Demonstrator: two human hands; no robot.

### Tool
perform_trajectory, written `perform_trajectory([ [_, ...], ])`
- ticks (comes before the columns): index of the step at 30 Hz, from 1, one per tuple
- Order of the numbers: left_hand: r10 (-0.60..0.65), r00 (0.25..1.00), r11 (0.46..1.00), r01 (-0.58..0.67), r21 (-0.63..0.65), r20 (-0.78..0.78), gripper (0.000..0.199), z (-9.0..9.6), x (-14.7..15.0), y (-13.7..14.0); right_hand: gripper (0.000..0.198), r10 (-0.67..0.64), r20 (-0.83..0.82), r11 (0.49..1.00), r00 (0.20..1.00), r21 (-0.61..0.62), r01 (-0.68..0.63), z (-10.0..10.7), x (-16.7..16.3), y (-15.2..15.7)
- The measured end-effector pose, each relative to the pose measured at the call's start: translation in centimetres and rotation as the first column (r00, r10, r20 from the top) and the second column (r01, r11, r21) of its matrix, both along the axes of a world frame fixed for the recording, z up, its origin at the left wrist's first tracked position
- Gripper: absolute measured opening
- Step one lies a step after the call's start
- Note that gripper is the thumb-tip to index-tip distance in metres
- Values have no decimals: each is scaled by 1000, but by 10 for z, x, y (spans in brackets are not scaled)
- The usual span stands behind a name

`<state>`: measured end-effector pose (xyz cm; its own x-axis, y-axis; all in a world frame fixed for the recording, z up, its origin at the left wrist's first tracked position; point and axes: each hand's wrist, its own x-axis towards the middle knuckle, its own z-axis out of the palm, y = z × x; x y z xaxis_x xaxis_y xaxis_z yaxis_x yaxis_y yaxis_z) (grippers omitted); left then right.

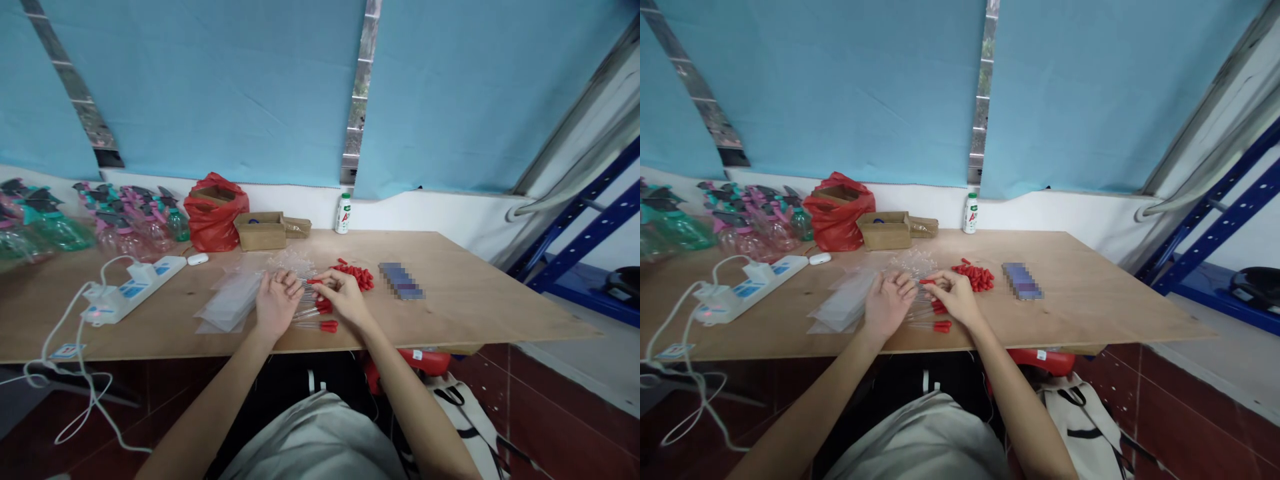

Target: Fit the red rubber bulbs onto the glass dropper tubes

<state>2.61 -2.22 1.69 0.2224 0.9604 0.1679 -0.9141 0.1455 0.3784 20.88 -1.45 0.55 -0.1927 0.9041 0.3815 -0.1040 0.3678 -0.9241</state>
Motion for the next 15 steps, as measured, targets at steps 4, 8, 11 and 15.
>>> perform_trajectory([
  [4, 10, 1000, 1000, -10, 12, -6, 45, 0, 1, 0, 38, 12, -5, 1000, 1000, 23, -12, -2, 0, 1],
  [8, 6, 1000, 1000, -6, 3, -9, 43, 1, 3, -2, 39, 8, -9, 1000, 1000, 28, -8, -2, 1, 0],
  [11, 0, 1000, 1000, 0, -7, 6, 41, 1, 4, -2, 40, 1, -24, 1000, 1000, 15, 0, -2, 2, 1],
  [15, 9, 1000, 1000, -9, -7, 26, 40, -1, 3, -1, 39, 6, -31, 1000, 999, -7, -6, 1, 0, -1],
])
